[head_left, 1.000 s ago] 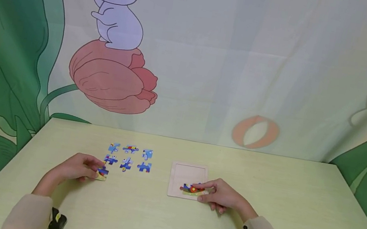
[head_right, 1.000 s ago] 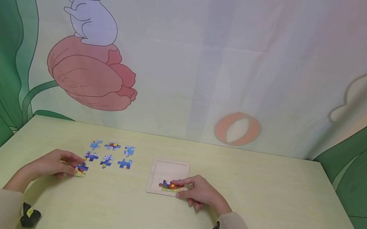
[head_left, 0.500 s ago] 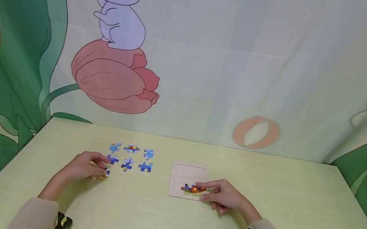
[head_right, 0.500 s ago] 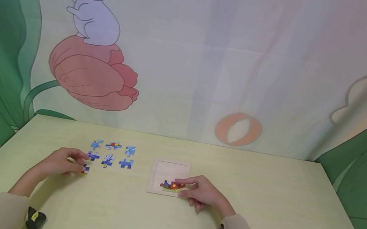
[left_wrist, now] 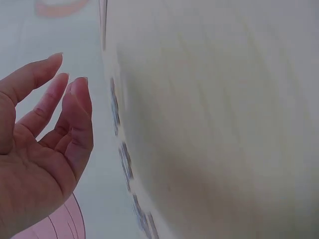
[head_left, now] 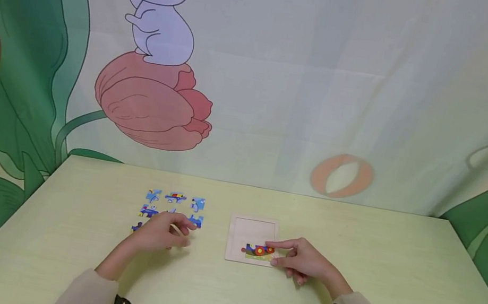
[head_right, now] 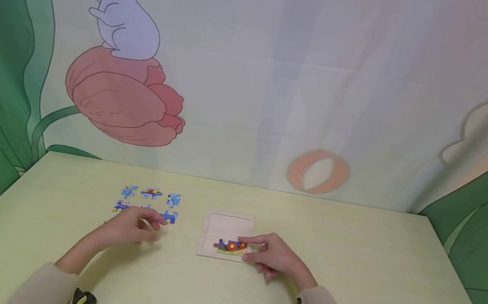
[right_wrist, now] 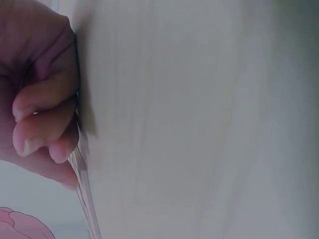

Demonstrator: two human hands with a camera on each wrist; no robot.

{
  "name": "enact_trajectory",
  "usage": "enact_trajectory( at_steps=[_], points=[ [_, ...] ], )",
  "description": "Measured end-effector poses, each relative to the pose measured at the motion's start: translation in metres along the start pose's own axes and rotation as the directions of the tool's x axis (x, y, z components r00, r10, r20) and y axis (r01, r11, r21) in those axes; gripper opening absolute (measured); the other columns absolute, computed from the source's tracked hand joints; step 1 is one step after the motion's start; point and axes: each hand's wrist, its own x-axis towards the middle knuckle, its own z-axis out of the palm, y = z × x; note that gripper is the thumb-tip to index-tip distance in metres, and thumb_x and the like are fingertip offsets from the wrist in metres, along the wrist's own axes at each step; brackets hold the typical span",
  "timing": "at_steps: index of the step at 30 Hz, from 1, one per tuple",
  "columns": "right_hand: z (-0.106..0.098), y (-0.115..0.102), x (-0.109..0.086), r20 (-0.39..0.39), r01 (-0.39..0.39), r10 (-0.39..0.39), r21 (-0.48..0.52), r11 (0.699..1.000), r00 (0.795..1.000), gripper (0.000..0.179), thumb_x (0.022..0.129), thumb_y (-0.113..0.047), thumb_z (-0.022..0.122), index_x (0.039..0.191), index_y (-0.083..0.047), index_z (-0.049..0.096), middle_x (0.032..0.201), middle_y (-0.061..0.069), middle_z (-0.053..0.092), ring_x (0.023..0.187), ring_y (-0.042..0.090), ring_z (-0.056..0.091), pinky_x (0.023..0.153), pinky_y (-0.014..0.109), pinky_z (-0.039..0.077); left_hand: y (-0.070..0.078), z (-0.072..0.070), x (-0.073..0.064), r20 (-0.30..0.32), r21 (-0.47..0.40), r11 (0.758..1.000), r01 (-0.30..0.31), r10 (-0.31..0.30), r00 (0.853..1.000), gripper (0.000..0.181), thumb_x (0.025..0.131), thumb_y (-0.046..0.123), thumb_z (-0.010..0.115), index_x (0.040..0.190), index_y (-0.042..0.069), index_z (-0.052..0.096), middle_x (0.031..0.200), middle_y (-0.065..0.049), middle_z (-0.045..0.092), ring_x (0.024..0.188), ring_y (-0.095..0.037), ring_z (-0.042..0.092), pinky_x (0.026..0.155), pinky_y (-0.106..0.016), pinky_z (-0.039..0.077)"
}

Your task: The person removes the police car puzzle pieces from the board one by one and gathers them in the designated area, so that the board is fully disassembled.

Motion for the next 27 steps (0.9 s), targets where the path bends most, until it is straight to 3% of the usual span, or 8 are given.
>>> enact_trajectory(
  at_steps=[8, 20, 27],
  points=[
    [0.0, 0.002, 0.001, -0.007, -0.015, 0.015, -0.014, 1.0, 1.0, 0.045, 0.081, -0.018, 0.068, 0.124, -0.011, 0.057, 0.044, -0.001, 0.044, 0.029, 0.005, 0.036, 0.033, 0.019, 0.031, 0.029, 0.032, 0.021, 0.059, 0.063, 0.993, -0.1, 0.096, 0.994, 0.029, 0.076, 0.005, 0.07, 0.103, 0.0, 0.062, 0.083, -0.004, 0.058, 0.071, -0.015, 0.054, 0.059, -0.027, 0.045],
    [0.0, 0.001, 0.002, 0.003, -0.025, 0.025, -0.019, 1.0, 1.0, 0.044, 0.082, -0.019, 0.067, 0.124, -0.013, 0.057, 0.043, -0.002, 0.043, 0.03, 0.006, 0.035, 0.033, 0.019, 0.032, 0.05, 0.078, 0.053, 0.181, 0.114, 0.987, -0.116, 0.094, 0.979, 0.031, 0.075, 0.005, 0.072, 0.104, 0.002, 0.062, 0.089, -0.006, 0.058, 0.079, -0.016, 0.052, 0.069, -0.026, 0.044],
    [-0.001, -0.001, 0.002, 0.006, -0.032, 0.032, -0.011, 0.999, 0.999, 0.044, 0.083, -0.018, 0.067, 0.125, -0.011, 0.057, 0.043, -0.002, 0.043, 0.03, 0.005, 0.035, 0.033, 0.019, 0.032, 0.054, 0.094, 0.062, 0.152, 0.223, 0.972, -0.07, 0.036, 0.988, 0.035, 0.068, 0.003, 0.074, 0.1, 0.007, 0.062, 0.09, -0.004, 0.055, 0.081, -0.018, 0.048, 0.074, -0.032, 0.042]
  ],
)
